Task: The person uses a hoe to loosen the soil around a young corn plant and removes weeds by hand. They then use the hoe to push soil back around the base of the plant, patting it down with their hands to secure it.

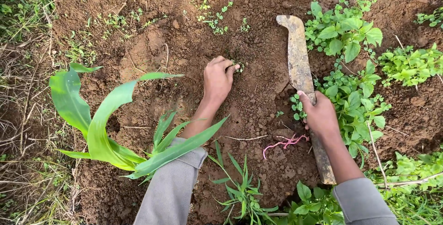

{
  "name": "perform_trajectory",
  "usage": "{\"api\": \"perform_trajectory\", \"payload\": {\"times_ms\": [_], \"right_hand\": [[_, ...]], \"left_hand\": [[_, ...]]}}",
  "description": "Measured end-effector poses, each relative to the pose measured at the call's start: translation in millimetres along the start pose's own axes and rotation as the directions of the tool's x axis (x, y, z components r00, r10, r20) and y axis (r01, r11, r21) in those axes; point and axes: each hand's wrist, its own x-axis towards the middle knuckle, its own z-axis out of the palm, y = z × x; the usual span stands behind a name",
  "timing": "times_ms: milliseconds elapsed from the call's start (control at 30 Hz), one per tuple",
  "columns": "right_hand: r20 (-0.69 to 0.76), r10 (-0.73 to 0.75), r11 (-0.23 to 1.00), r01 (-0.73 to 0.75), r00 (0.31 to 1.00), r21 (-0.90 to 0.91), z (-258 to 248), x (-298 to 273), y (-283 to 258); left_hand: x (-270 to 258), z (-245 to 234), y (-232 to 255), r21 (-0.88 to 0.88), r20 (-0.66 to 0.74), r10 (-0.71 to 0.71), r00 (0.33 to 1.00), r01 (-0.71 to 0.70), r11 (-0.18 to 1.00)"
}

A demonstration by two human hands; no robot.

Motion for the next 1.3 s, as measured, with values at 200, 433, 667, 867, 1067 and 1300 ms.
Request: {"api": "perform_trajectory", "payload": {"times_ms": [200, 433, 667, 867, 1067, 1300], "right_hand": [[-0.004, 0.021, 0.999, -0.021, 1.0, 0.026, -2.4, -6.0, -7.5], [0.013, -0.005, 1.0, 0.005, 1.0, -0.018, 0.6, -0.9, -0.9], [0.0, -0.037, 0.999, 0.037, 0.999, -0.033, 0.7, -6.6, -10.5], [0.058, 0.141, 0.978, -0.13, 0.988, -0.16, -6.9, -30.5, -57.9], [-0.004, -0.018, 1.0, 0.018, 1.0, -0.008, -2.1, -9.5, -19.3], [0.005, 0.006, 1.0, -0.006, 1.0, -0.018, -3.5, -2.9, -4.9]], "left_hand": [[-33.8, -26.6, 3.2, -0.158, 0.011, 0.023, 1.0, -0.021, 0.987], [-103.0, -84.7, 47.9, -0.224, 0.14, 0.019, 0.99, 0.013, 0.975], [-140.1, -112.1, 61.4, -0.263, 0.273, 0.02, 0.962, 0.054, 0.963], [-187.2, -151.2, 131.6, -0.17, 0.747, 0.051, 0.663, 0.117, 0.978], [-188.7, -153.5, 147.9, -0.084, 0.984, 0.036, 0.175, 0.276, 0.957], [-103.8, -116.0, 114.6, -0.183, 0.762, 0.011, 0.647, 0.2, 0.963]]}}
